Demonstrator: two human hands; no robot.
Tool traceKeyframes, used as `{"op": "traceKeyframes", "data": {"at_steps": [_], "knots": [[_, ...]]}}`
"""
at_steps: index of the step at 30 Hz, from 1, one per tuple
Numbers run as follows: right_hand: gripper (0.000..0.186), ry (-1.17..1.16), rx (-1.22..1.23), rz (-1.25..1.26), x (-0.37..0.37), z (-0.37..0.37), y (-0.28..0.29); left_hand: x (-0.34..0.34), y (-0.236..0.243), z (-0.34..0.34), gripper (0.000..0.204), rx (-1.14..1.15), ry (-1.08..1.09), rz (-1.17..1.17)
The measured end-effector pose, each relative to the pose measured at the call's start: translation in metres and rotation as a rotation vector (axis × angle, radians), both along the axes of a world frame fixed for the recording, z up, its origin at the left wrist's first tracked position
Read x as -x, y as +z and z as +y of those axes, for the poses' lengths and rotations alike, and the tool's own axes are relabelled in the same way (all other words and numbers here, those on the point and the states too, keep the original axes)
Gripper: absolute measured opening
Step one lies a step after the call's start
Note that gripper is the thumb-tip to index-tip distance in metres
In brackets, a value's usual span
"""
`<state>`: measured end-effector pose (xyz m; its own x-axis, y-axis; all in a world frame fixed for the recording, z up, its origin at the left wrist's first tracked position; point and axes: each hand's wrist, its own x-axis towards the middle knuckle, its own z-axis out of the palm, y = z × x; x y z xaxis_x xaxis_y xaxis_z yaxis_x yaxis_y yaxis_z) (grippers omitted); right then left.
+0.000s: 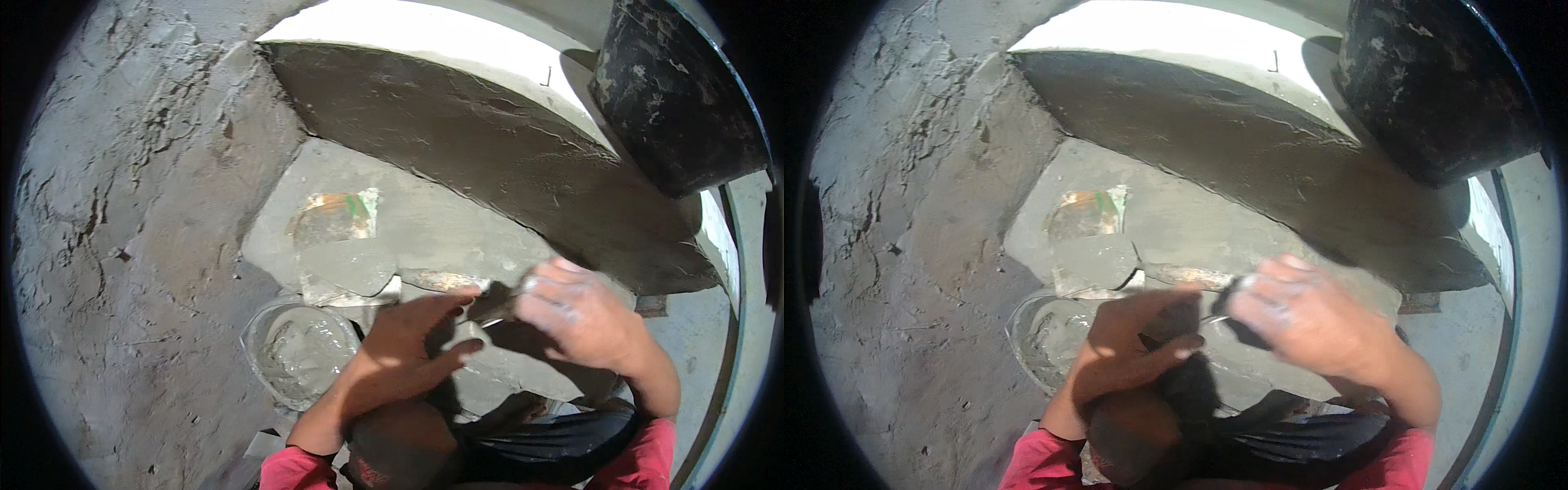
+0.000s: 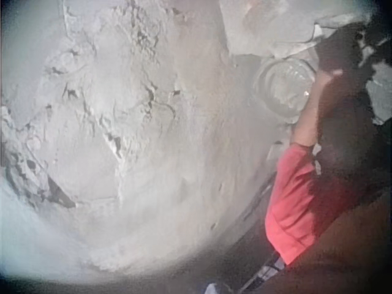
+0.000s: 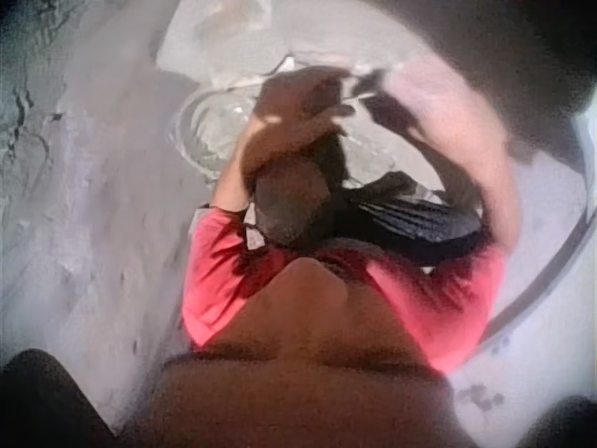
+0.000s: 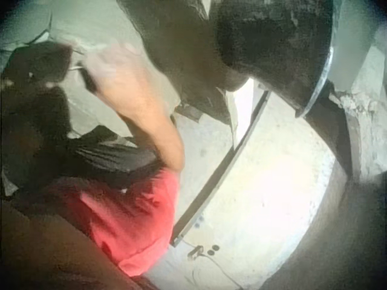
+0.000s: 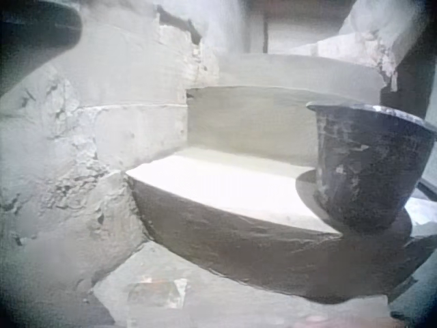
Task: The person applies and smooths cement on a concrete stair using a trowel and hand, then uses a brush to finish the surface. The person repeatedly scoops cement from a bucket and spreads it evenly across the stair riser and tread.
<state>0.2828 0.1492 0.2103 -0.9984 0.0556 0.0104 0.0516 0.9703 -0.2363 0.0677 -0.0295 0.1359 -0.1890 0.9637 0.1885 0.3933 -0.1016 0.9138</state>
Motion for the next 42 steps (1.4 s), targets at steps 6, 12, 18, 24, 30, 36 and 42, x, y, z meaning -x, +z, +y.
{"op": "traceKeyframes", "data": {"at_steps": [6, 12, 18, 24, 30, 36, 42], "knots": [[0.047, 0.101, -0.078, 0.513, 0.089, -0.012, -0.032, 0.023, -0.003, -0.039, 0.016, 0.042, 0.528, 0.004], [0.056, -0.197, -0.099, -0.150, 0.112, -0.027, -0.109, 0.083, -0.071, -0.064, 0.033, -0.280, 0.861, -0.894], [0.029, -0.347, -0.016, -0.072, 0.100, -0.017, -0.129, 0.073, -0.098, -0.081, 0.042, -0.258, 0.951, -1.051], [0.030, -0.131, 0.166, 0.008, 0.074, -0.034, -0.102, 0.066, -0.098, -0.058, 0.047, -0.233, 0.959, -1.173], [0.033, -0.191, 0.145, -0.005, 0.091, -0.021, -0.110, 0.036, -0.083, -0.052, 0.047, -0.108, 0.843, -1.123], [0.036, -0.045, 0.077, 0.002, 0.088, -0.022, -0.089, 0.049, -0.078, -0.064, 0.035, -0.053, 0.802, -1.076], [0.039, -0.301, 0.195, 0.065, 0.110, 0.002, -0.105, 0.025, -0.075, -0.069, 0.047, -0.119, 0.828, -0.969]]}}
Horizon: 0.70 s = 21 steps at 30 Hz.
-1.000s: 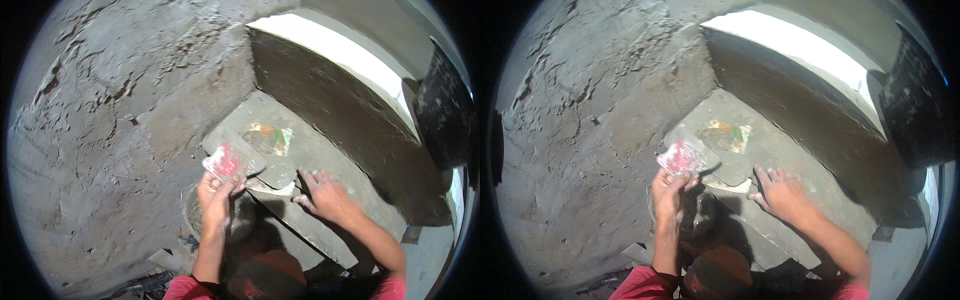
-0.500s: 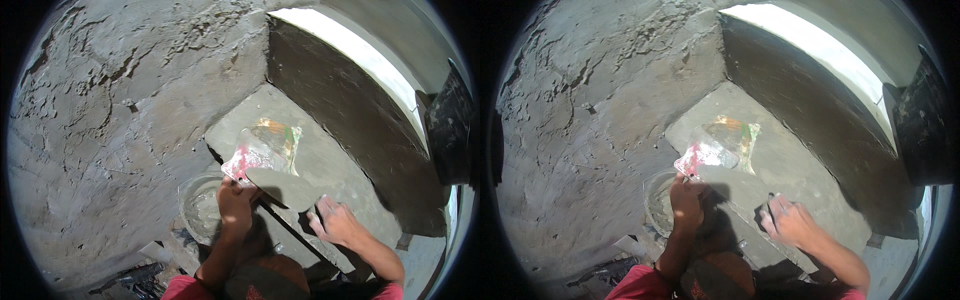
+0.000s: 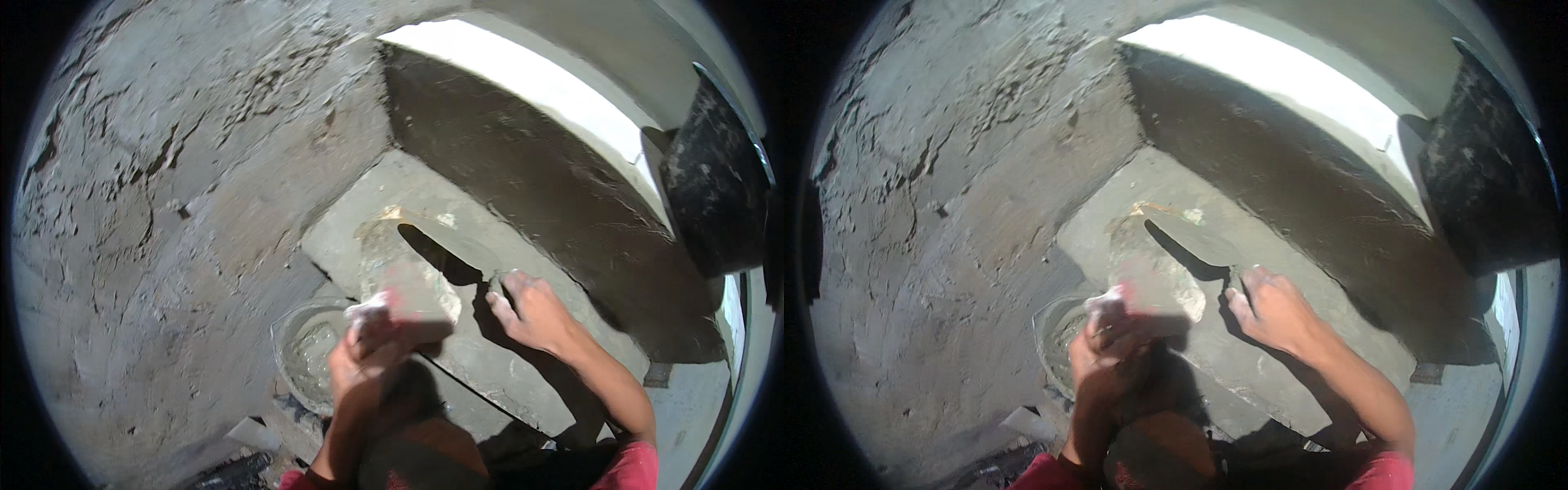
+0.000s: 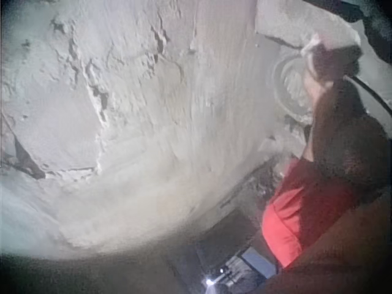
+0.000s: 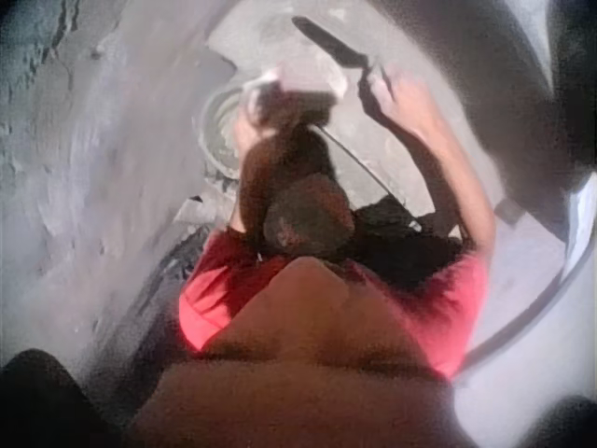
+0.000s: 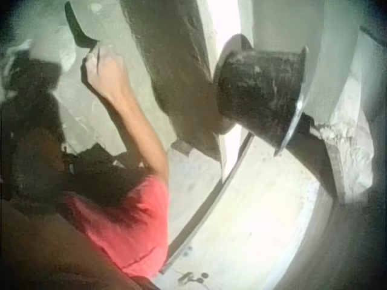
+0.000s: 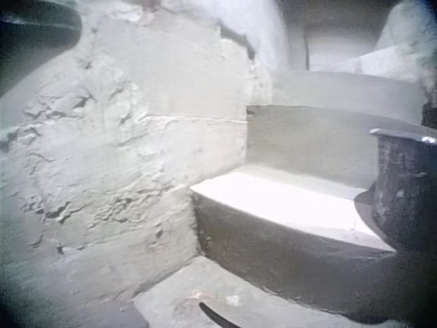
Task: The person applies and smooths cement on a concrete stair using a trowel and hand, then uses a brush to finish the surface. The person repeatedly scoops cement from a bucket and spreads it evenly across the stair riser and tread.
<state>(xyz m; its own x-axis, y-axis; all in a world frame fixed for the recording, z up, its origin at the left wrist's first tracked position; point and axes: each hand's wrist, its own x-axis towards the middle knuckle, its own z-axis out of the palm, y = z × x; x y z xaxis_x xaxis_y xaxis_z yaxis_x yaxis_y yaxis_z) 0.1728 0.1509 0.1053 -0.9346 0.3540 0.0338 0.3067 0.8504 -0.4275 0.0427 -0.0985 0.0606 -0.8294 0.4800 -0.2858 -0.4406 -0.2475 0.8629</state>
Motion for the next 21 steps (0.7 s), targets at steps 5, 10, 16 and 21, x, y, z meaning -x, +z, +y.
{"op": "traceKeyframes", "data": {"at_steps": [5, 10, 16, 21], "knots": [[0.044, 0.100, 0.099, -0.103, 0.022, -0.003, -0.015, 0.023, 0.013, 0.005, 0.048, 0.005, 0.259, -0.005], [0.040, -0.038, -0.121, 0.063, 0.022, -0.010, -0.004, 0.063, 0.017, 0.088, 0.049, -0.001, 0.377, 0.639], [0.040, -0.005, -0.123, 0.012, -0.007, -0.004, 0.007, 0.108, 0.030, 0.193, 0.055, 0.491, 0.190, 0.664], [0.037, -0.044, -0.074, 0.047, -0.020, -0.002, 0.008, 0.108, 0.020, 0.235, 0.063, 0.577, 0.213, 0.663]]}}
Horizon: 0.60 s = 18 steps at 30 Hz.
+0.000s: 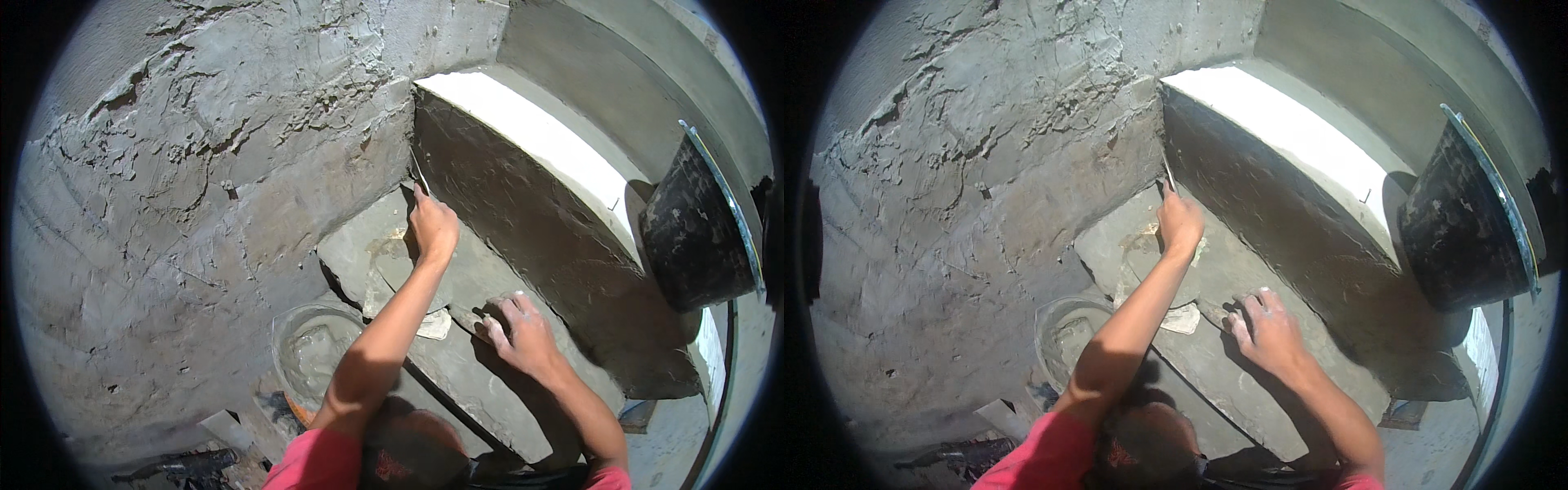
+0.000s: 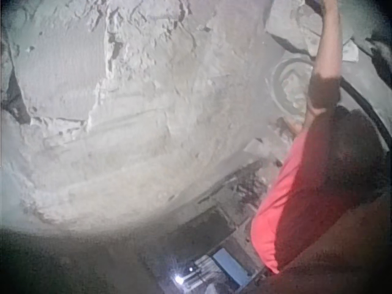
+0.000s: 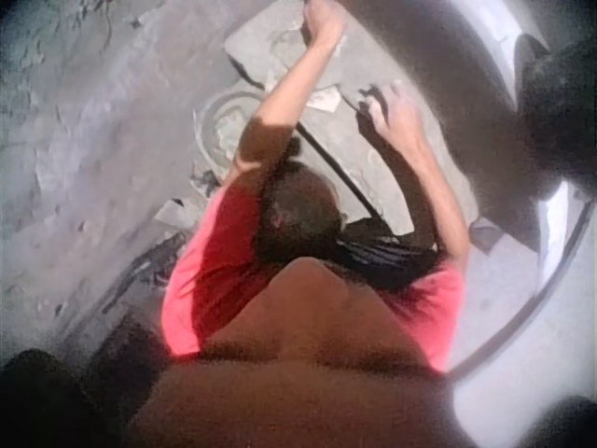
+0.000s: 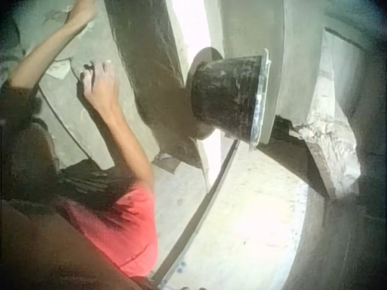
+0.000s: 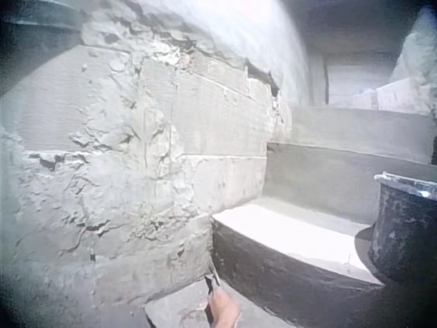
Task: The person applies and smooths cement on a concrete stair using a trowel and hand, then uses a brush to finish the surface. The person repeatedly scoops cement from a bucket and spreads it evenly across the stair riser and tread.
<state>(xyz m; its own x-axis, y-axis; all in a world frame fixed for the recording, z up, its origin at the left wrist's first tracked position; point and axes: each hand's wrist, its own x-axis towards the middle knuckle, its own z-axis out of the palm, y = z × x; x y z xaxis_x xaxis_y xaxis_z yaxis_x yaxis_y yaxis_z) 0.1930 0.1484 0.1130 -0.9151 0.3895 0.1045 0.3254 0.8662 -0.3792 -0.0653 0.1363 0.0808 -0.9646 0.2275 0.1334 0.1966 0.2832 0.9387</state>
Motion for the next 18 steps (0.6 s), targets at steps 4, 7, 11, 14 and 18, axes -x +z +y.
{"op": "traceKeyframes", "data": {"at_steps": [4, 7, 11, 14, 18], "knots": [[0.038, -0.017, 0.003, 0.046, -0.009, 0.012, 0.000, 0.005, -0.008, 0.014, 0.067, -0.113, 0.035, 0.096], [0.039, -0.052, -0.007, 0.035, -0.010, 0.016, 0.000, 0.015, -0.007, 0.021, 0.071, -0.052, 0.051, 0.094], [0.050, 0.120, -0.757, 0.203, 0.000, 0.019, 0.015, 0.027, -0.004, 0.031, 0.079, -0.061, 0.035, 0.063], [0.061, 0.121, -0.822, 0.407, 0.016, 0.024, 0.048, 0.029, -0.006, 0.035, 0.078, -0.056, 0.032, 0.116], [0.063, -0.009, -0.846, 0.356, 0.051, 0.043, 0.105, 0.027, -0.008, 0.036, 0.079, -0.021, -0.013, 0.038]]}}
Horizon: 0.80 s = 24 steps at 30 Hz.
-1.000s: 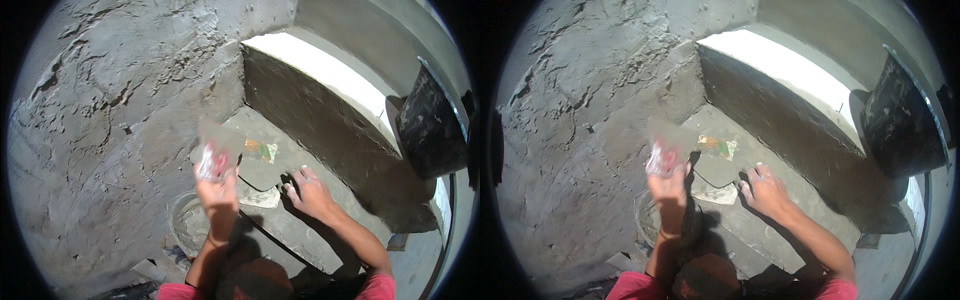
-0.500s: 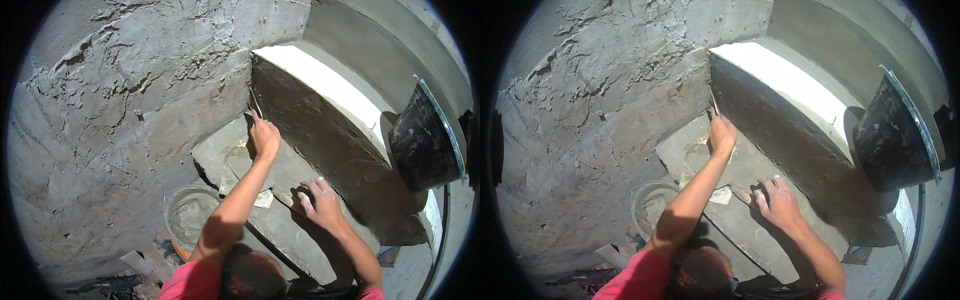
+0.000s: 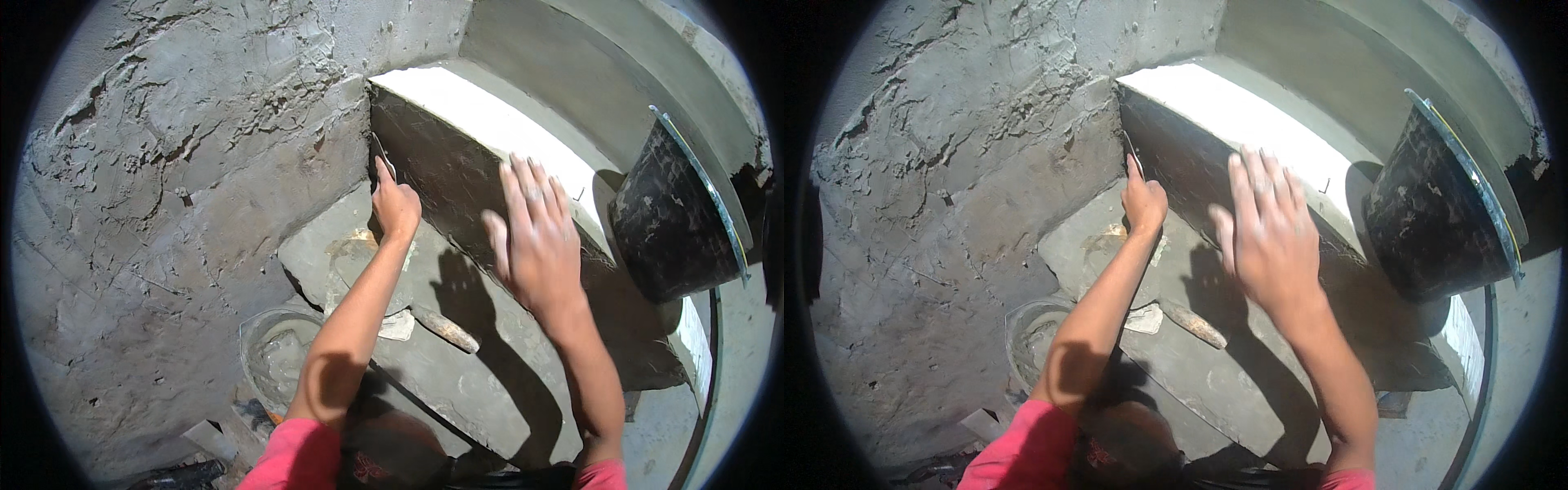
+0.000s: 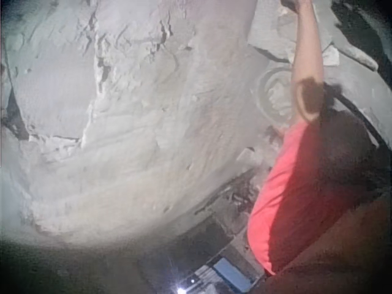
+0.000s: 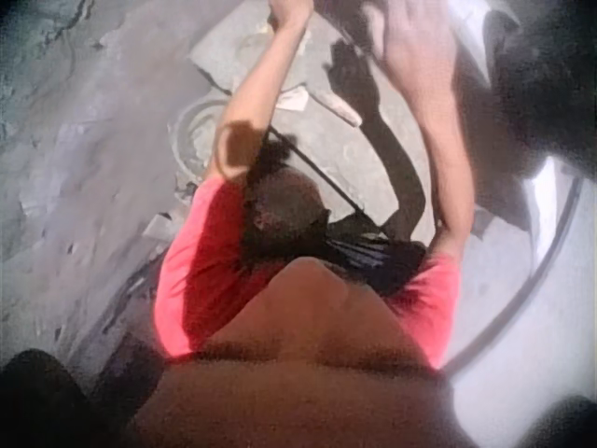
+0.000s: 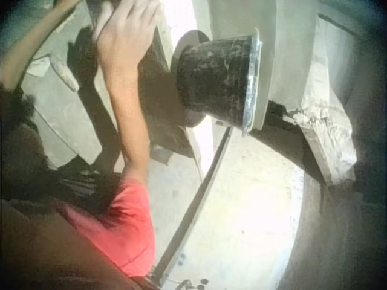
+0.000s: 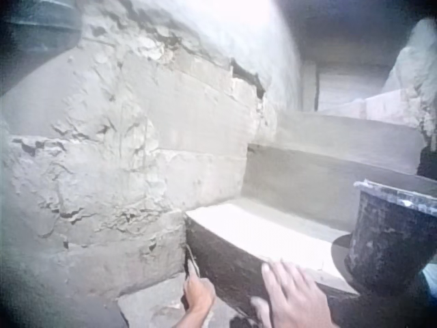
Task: The person applies and smooths cement on a concrete stair using a trowel and hand, then uses a brush to finish the surface. The person repeatedly scoops cement from a bucket and spreads it evenly across the stair riser and tread.
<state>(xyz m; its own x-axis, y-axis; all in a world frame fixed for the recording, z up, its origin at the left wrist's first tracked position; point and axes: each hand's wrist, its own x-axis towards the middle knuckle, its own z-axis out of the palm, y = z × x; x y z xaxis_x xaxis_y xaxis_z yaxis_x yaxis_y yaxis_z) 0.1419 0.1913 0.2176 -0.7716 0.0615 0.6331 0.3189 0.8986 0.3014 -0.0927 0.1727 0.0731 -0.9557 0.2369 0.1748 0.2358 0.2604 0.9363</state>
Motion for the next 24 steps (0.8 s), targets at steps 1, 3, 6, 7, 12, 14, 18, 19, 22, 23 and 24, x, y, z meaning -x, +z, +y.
{"op": "traceKeyframes", "data": {"at_steps": [1, 3, 6, 7, 12, 14, 18, 19, 22, 23, 24], "knots": [[0.063, -0.062, 0.134, -0.064, 0.015, 0.004, 0.010, -0.001, 0.000, 0.000, 0.079, 0.004, 0.005, 0.013], [0.063, -0.133, 0.269, -0.129, 0.030, 0.005, 0.024, -0.003, 0.001, 0.001, 0.079, 0.008, 0.018, 0.050], [0.063, -0.169, 0.373, -0.182, 0.037, 0.009, 0.038, -0.010, 0.000, -0.001, 0.080, 0.023, -0.005, 0.049], [0.063, -0.145, 0.419, -0.182, 0.037, 0.009, 0.040, -0.014, -0.002, -0.002, 0.080, -0.025, -0.002, 0.059], [0.061, -0.081, 0.474, -0.148, 0.031, 0.015, 0.043, -0.059, -0.011, -0.008, 0.079, -0.118, -0.109, 0.091], [0.061, -0.088, 0.489, -0.151, 0.031, 0.018, 0.043, -0.088, -0.018, -0.010, 0.081, -0.126, -0.178, 0.121], [0.060, -0.074, 0.487, -0.146, 0.031, 0.021, 0.042, -0.153, -0.028, 0.000, 0.077, -0.288, -0.228, 0.191], [0.060, -0.044, 0.481, -0.139, 0.030, 0.022, 0.042, -0.169, -0.030, 0.002, 0.075, -0.223, -0.242, 0.172], [0.060, -0.016, 0.489, -0.145, 0.029, 0.021, 0.043, -0.214, -0.029, 0.003, 0.073, -0.256, -0.261, 0.277], [0.060, -0.023, 0.511, -0.159, 0.028, 0.021, 0.044, -0.229, -0.027, 0.000, 0.072, -0.287, -0.272, 0.319], [0.060, -0.001, 0.516, -0.150, 0.027, 0.022, 0.046, -0.248, -0.023, -0.006, 0.071, -0.259, -0.347, 0.238]]}}
